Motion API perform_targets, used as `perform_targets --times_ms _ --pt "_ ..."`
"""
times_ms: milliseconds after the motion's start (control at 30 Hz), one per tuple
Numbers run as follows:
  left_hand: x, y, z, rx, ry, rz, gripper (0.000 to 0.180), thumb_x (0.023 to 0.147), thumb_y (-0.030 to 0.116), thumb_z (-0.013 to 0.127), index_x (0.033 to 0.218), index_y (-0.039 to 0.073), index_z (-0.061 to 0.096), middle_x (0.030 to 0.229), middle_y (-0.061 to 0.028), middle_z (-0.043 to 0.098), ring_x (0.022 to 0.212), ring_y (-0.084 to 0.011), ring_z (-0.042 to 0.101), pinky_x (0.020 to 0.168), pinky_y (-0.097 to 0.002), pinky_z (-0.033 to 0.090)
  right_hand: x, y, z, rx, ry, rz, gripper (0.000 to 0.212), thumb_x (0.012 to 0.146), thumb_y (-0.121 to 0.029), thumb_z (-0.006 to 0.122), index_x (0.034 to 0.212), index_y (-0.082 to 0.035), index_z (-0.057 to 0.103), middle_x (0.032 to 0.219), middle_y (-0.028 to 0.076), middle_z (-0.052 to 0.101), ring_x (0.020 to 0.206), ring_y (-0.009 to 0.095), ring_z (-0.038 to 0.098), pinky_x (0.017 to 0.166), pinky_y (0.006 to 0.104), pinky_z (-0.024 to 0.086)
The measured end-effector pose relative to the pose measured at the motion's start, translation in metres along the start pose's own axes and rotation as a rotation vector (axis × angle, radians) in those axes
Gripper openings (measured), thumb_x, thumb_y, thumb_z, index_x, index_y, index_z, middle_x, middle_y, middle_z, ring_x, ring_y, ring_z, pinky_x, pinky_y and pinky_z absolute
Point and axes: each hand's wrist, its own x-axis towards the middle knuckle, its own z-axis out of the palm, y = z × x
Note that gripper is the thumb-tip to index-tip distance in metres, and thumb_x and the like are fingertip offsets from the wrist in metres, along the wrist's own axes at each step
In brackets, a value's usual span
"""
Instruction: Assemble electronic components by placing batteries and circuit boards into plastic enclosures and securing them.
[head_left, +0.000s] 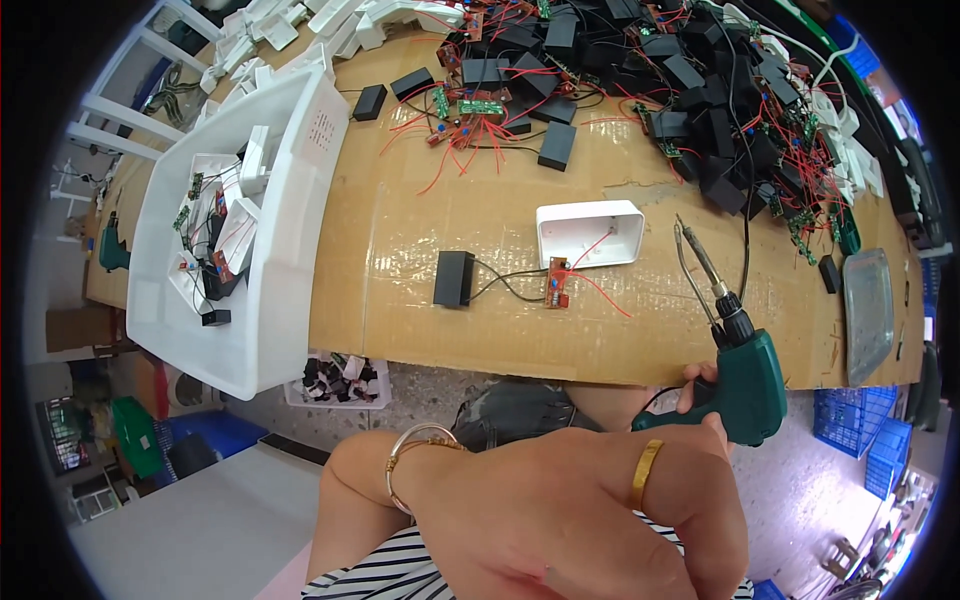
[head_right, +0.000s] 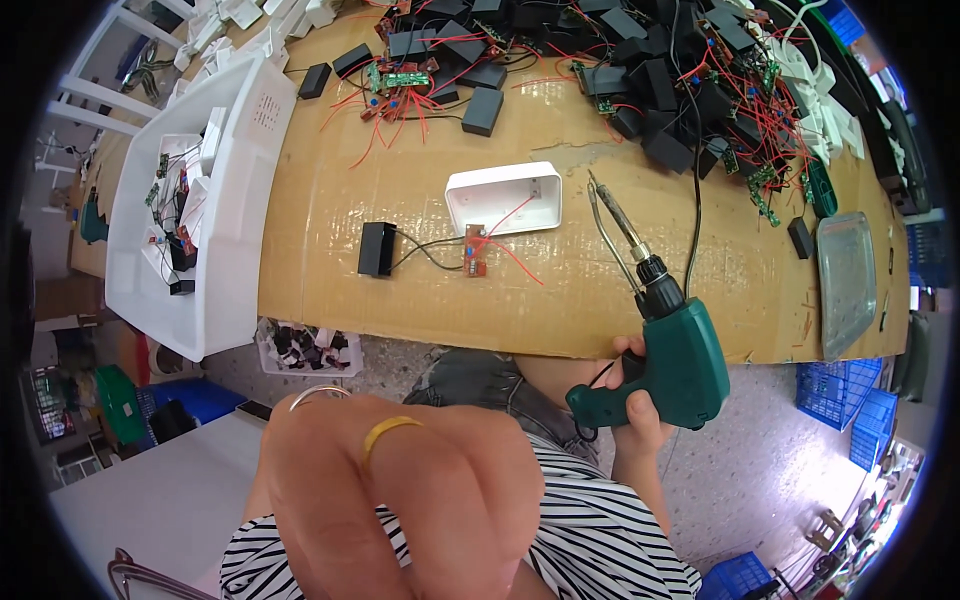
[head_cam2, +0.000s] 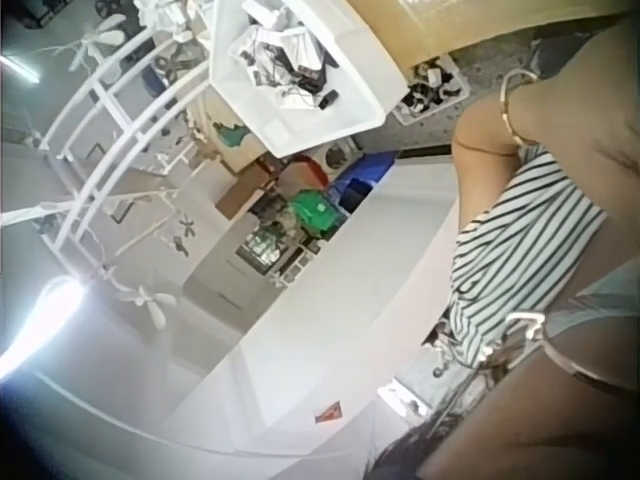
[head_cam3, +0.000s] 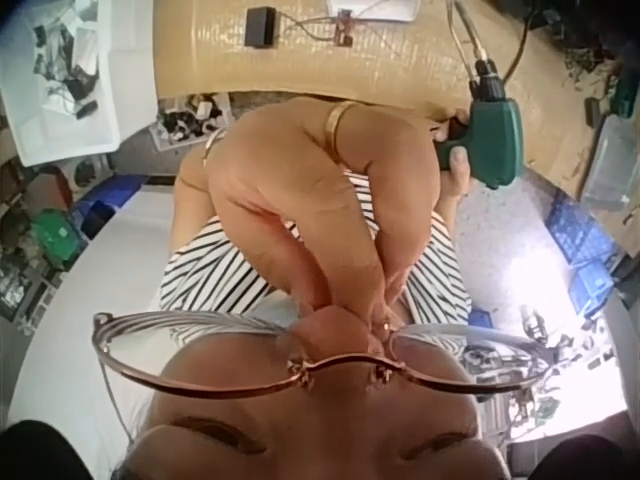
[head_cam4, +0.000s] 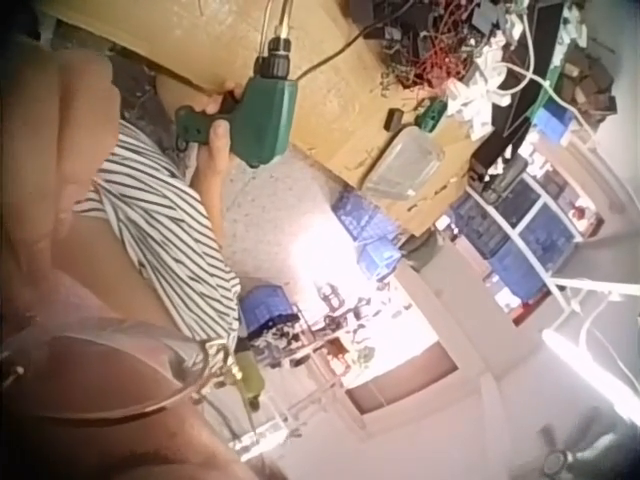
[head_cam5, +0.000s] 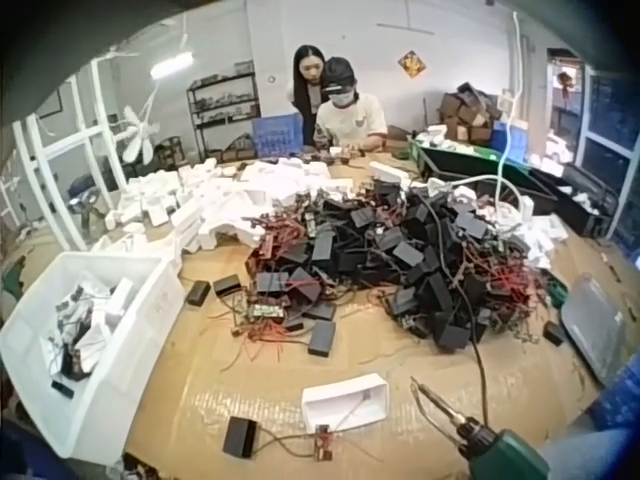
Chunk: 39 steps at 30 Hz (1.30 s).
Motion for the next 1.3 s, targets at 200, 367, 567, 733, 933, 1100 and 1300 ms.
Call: perform_targets --times_ms 200,367,567,733,933,1100,1300 --pt "0.0 0.023 0.012 0.136 0.122 -0.198 0.014 0.087 0.014 0.065 0.091 0.0 0.069 0.092 -0.0117 0.06 0.071 -0.0172 0.058 0.064 -0.0295 0.045 0.0 0.009 -0.003 0.011 -0.017 -0.041 0.066 0.075 -0.026 0.07 0.126 0.008 0.043 0.115 0.022 0.052 0.078 0.018 0.056 0.067 0.0299 0.051" --pt "0.005 0.032 0.024 0.308 0.264 -0.252 0.013 0.086 0.013 0.065 0.088 0.001 0.069 0.09 -0.0122 0.06 0.069 -0.0175 0.057 0.063 -0.0303 0.044 0.0 0.007 -0.002 0.055 0.006 -0.003 0.067 0.075 -0.027 0.071 0.125 0.007 0.044 0.114 0.021 0.053 0.077 0.017 0.056 0.069 0.0294 0.049" --pt "0.003 0.034 0.046 0.479 0.384 -0.298 0.012 0.085 0.013 0.065 0.086 0.001 0.069 0.088 -0.0126 0.061 0.066 -0.0179 0.056 0.061 -0.0311 0.044 -0.002 0.01 -0.001 0.004 0.013 -0.083 0.066 0.075 -0.027 0.071 0.125 0.007 0.045 0.112 0.02 0.054 0.077 0.017 0.056 0.071 0.0306 0.049" --pt "-0.018 0.061 0.053 0.893 0.407 -0.281 0.006 0.078 0.014 0.063 0.075 0.01 0.06 0.079 -0.0058 0.058 0.056 -0.0187 0.049 0.048 -0.034 0.035 0.001 0.008 0.002 -0.033 0.005 -0.028 0.063 0.076 -0.03 0.068 0.122 0.008 0.048 0.111 0.019 0.056 0.076 0.016 0.055 0.07 0.0281 0.046" --pt "0.018 0.048 0.057 1.219 0.395 0.05 0.015 0.079 0.017 0.064 0.074 0.012 0.051 0.072 -0.0024 0.049 0.054 -0.0182 0.046 0.046 -0.0318 0.033 0.005 0.001 0.006 -0.078 -0.018 -0.062 0.061 0.076 -0.031 0.065 0.121 0.009 0.049 0.11 0.019 0.056 0.074 0.015 0.054 0.066 0.0249 0.046" --pt "0.009 0.08 0.064 1.191 0.189 -0.097 0.015 0.083 0.018 0.063 0.076 0.013 0.051 0.073 -0.0011 0.051 0.054 -0.0175 0.045 0.047 -0.0301 0.035 -0.004 0.006 0.001 -0.014 0.012 0.006 0.065 0.075 -0.026 0.069 0.125 0.008 0.044 0.111 0.019 0.056 0.075 0.017 0.057 0.067 0.0274 0.049" --pt "0.007 0.095 0.058 0.769 0.004 0.57 0.026 0.083 0.034 0.067 0.091 0.012 0.057 0.08 -0.0046 0.06 0.069 -0.0245 0.058 0.058 -0.0358 0.049 -0.006 0.007 0.005 -0.003 -0.069 0.041 0.066 0.075 -0.026 0.069 0.127 0.005 0.044 0.112 0.019 0.055 0.076 0.017 0.058 0.066 0.0279 0.05"
